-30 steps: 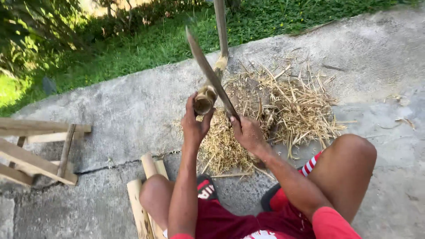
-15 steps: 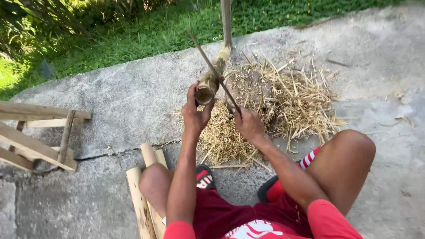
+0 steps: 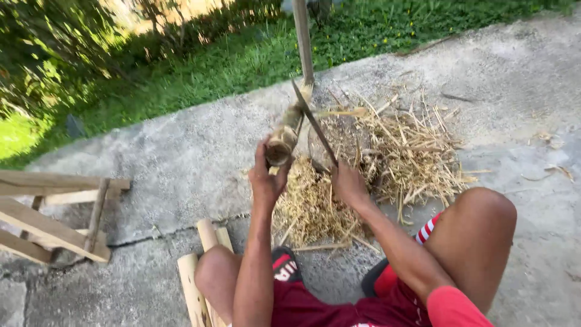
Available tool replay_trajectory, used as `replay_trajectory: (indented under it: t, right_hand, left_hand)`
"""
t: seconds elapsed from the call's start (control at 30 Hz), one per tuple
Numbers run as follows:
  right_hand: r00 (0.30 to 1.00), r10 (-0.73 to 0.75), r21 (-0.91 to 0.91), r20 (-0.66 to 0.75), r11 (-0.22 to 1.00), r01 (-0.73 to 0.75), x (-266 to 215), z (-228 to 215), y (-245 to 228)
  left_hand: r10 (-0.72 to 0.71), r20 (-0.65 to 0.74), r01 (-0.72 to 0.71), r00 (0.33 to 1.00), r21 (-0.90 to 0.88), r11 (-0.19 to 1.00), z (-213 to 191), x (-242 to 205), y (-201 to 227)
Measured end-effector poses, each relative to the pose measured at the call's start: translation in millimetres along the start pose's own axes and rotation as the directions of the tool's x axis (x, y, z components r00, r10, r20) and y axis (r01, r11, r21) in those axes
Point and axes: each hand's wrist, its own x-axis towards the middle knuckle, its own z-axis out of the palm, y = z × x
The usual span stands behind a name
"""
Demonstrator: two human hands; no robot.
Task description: Cutting and processing a bamboo pole using a machete to remove internal nodes.
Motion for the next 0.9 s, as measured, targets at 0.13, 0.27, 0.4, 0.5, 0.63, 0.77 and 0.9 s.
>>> replay_trajectory:
  t: [0.13,0.27,0.4,0.5,0.63,0.77,0.9]
  right_hand:
    - [0.998,-0.044,0.116,-0.045,0.992,0.049,-18,5,2]
    - [0.935,-0.291,0.131,-0.203,0.938,0.320,-17,3,-15]
    - [0.807,-0.463,0.077,-0.366,0.849,0.522,-18,7,-22]
    - [0.913,-0.355,0.037,-0.199,0.929,0.369,0,12,-15]
    - [0.999,-0.036,0.103,0.029,0.994,0.033,6,-5,-14]
    - [0.988,-0.136,0.218,-0.074,0.964,0.150,-1,9,-5]
    - [0.833,-0.428,0.116,-0.350,0.863,0.492,-1,30,-3]
  left_hand:
    - [0.103,-0.022,-0.104,0.994,-0.050,0.993,-9,-27,16]
    - [0.097,-0.061,-0.102,0.993,-0.078,0.992,-15,-13,28]
    - [0.079,-0.044,-0.083,0.996,-0.102,0.991,-17,-13,32]
    - [0.051,-0.018,-0.052,0.999,-0.067,0.996,-15,-17,29]
    - [0.086,-0.056,-0.090,0.995,-0.089,0.992,-17,-10,29]
    - [0.095,-0.034,-0.096,0.995,-0.045,0.994,-10,-15,23]
    - [0.070,-0.042,-0.074,0.997,-0.104,0.992,-17,-12,35]
